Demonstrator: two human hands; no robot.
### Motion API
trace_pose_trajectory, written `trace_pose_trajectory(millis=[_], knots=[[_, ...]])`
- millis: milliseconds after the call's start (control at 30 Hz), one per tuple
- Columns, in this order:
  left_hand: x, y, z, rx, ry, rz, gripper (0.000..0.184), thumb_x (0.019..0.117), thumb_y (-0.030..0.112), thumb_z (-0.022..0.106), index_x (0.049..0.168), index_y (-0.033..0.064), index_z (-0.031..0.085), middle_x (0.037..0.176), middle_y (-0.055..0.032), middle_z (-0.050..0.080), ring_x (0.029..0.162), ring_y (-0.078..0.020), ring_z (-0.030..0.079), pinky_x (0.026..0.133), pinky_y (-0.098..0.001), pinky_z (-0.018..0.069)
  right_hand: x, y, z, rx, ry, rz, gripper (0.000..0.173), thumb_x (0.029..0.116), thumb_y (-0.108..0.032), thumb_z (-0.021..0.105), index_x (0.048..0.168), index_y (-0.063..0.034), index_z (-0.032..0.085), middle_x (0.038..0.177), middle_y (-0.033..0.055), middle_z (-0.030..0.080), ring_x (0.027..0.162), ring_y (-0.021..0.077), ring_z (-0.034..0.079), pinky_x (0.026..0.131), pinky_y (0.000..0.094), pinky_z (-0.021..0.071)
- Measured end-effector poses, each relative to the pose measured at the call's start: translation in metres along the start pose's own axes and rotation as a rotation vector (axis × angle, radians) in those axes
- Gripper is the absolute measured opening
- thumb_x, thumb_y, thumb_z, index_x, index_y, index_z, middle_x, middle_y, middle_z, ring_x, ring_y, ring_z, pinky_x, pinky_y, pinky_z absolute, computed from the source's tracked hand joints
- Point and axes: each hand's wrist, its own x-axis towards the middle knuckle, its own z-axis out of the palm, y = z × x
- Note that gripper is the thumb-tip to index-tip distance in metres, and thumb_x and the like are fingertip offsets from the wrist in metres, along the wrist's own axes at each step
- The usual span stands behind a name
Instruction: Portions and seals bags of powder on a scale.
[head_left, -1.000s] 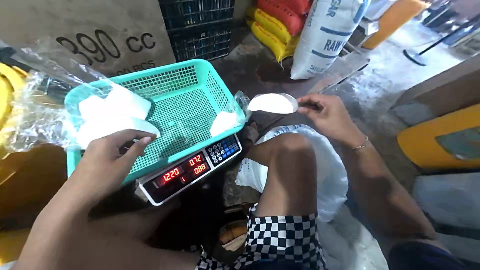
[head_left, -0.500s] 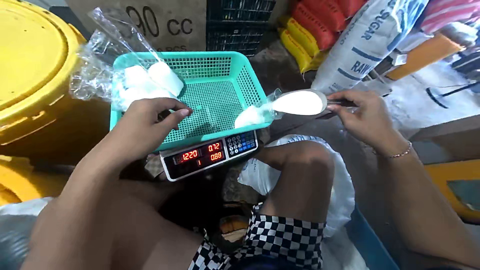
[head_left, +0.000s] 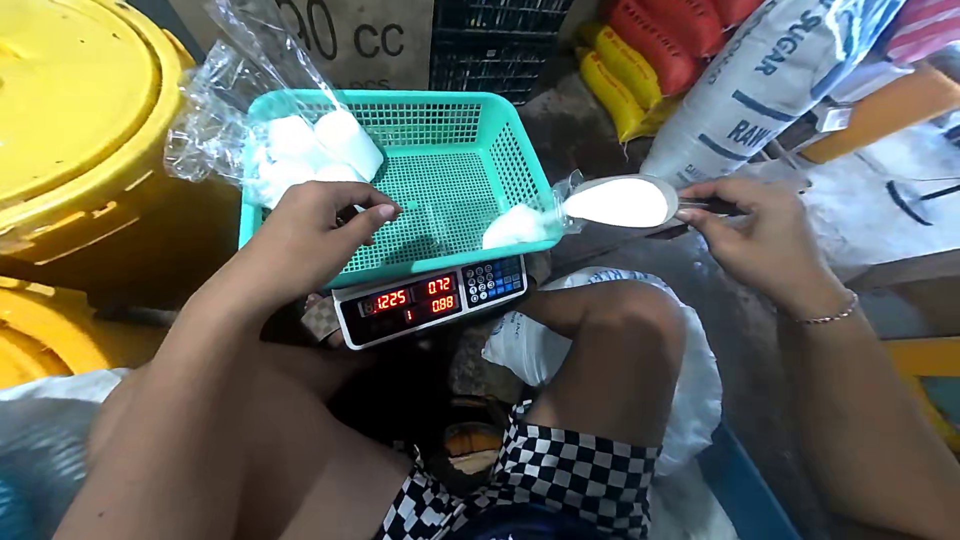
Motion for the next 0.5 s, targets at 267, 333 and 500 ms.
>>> trace_pose_trajectory(millis=[267, 333, 500], knots=[[0.0012, -0.0007, 0.0023, 0.014, -0.019, -0.023, 0.021, 0.1061, 0.025, 0.054, 0.111, 0.0145, 0.072, 0.086, 0.0028, 0.069, 0.068, -0.0048, 0.061, 0.064, -0.028, 0.0512, -0.0021, -0.0003, 0.001, -0.026, 0.022, -0.019, 0.021, 0.0989, -0.007, 0.06, 0.111, 0.0069, 0.07, 0.104, 0.0243, 0.071, 0.095, 0.0378, 0.068, 0.09, 0.0612, 0.0475], [0.0009, -0.0008, 0.0021, 0.012, -0.03, -0.027, 0.02, 0.1061, 0.022, 0.054, 0.112, 0.0142, 0.072, 0.091, 0.0025, 0.071, 0.072, -0.0051, 0.062, 0.067, -0.0286, 0.0531, -0.0024, -0.0014, 0.0023, -0.036, 0.018, -0.025, 0.022, 0.0985, -0.008, 0.061, 0.111, 0.0059, 0.071, 0.104, 0.0236, 0.071, 0.096, 0.0381, 0.068, 0.092, 0.0631, 0.0465], [0.0009, -0.0017, 0.0039, 0.019, -0.039, -0.025, 0.021, 0.1061, 0.019, 0.053, 0.111, 0.0142, 0.072, 0.094, 0.0026, 0.071, 0.073, -0.0055, 0.063, 0.068, -0.0293, 0.0535, -0.0035, -0.0051, 0.0036, -0.033, 0.013, 0.004, 0.019, 0.0991, -0.006, 0.062, 0.112, 0.0059, 0.071, 0.105, 0.0239, 0.071, 0.096, 0.0365, 0.069, 0.092, 0.0586, 0.0509]])
